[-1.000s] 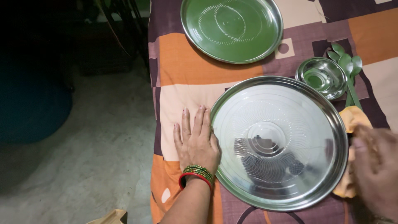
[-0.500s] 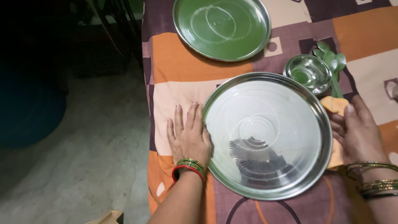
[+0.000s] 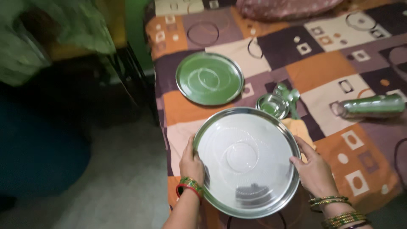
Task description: The person wipes and cleans stainless steel plates and small bowls using a cloth by hand while in a room with a bed and sofas.
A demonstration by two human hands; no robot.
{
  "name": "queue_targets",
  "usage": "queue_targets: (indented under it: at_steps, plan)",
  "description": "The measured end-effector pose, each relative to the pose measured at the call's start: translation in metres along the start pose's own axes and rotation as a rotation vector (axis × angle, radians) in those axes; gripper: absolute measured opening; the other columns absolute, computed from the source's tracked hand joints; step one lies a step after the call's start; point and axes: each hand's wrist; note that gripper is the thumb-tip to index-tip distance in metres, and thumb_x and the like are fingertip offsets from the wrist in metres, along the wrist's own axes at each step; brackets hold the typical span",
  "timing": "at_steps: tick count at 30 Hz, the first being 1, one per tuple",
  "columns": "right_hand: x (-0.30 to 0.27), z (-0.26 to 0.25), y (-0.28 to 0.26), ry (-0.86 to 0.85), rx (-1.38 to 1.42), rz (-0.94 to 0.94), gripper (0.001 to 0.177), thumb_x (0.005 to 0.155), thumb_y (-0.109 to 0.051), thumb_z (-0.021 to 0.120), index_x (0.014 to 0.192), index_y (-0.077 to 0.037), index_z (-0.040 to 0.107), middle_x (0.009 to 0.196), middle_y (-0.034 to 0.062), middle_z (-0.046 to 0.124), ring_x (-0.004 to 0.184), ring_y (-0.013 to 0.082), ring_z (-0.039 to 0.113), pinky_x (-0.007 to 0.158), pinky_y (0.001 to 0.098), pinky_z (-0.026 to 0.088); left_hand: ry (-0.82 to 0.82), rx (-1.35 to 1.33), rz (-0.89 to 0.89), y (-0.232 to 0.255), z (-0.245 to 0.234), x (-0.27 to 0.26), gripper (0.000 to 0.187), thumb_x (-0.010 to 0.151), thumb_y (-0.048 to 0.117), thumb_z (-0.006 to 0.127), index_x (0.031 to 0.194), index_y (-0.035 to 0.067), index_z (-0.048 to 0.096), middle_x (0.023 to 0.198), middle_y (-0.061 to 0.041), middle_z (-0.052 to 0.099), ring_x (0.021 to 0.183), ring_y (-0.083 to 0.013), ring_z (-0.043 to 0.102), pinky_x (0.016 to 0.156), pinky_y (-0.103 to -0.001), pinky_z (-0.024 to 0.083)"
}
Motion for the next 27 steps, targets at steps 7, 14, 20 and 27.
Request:
queue_targets:
  at_steps: [7,14,20,27]
  plan:
    - [-0.023,-0.075,-0.04,-0.14,0.502,0.11,0.059,0.09,-0.009,0.065,0.148,-0.019,0.056,0.112,0.0082,0.077,0.092,0.016,0.072,0.082,0.0312,0.057,-0.01,0.05,-0.191,0.076,-0.05,-0.027,0.051,0.1,0.009,0.054,0.146,0.03,0.057,0.131,-0.012,0.071,0.109,-0.0249,0.072,0.095,-0.033,0.054]
    - [-0.049,-0.108,-0.06,-0.241,1.117,0.085,0.045,0.102,-0.031,0.056,0.13,0.002,0.069,0.122,0.009,0.075,0.115,0.0157,0.063,0.102,0.032,0.045,-0.023,-0.736,-0.177,0.093,-0.093,-0.03,0.046,0.097,0.012,0.053,0.143,0.007,0.056,0.133,-0.01,0.069,0.116,-0.0197,0.068,0.096,-0.032,0.054]
    - [-0.083,-0.139,-0.089,-0.289,1.229,0.273,0.046,0.1,-0.031,0.052,0.137,-0.007,0.062,0.126,-0.0003,0.073,0.121,0.0139,0.062,0.105,0.0361,0.043,-0.067,-0.873,-0.217,0.103,-0.117,-0.035,0.047,0.103,0.024,0.058,0.137,-0.009,0.06,0.123,-0.022,0.071,0.108,-0.0284,0.068,0.092,-0.039,0.055]
    - [-0.085,-0.157,-0.104,-0.344,1.292,0.173,0.045,0.104,-0.03,0.048,0.137,-0.002,0.064,0.119,0.0103,0.074,0.105,0.0188,0.069,0.092,0.0367,0.055,-0.183,-0.913,-0.3,0.175,-0.149,-0.08,0.065,0.101,0.054,0.032,0.146,0.009,0.045,0.133,-0.017,0.065,0.117,-0.0319,0.067,0.097,-0.05,0.056]
Point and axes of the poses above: each hand's wrist, its own x-axis towards the middle knuckle, its own z-axis out of the palm, y = z × x
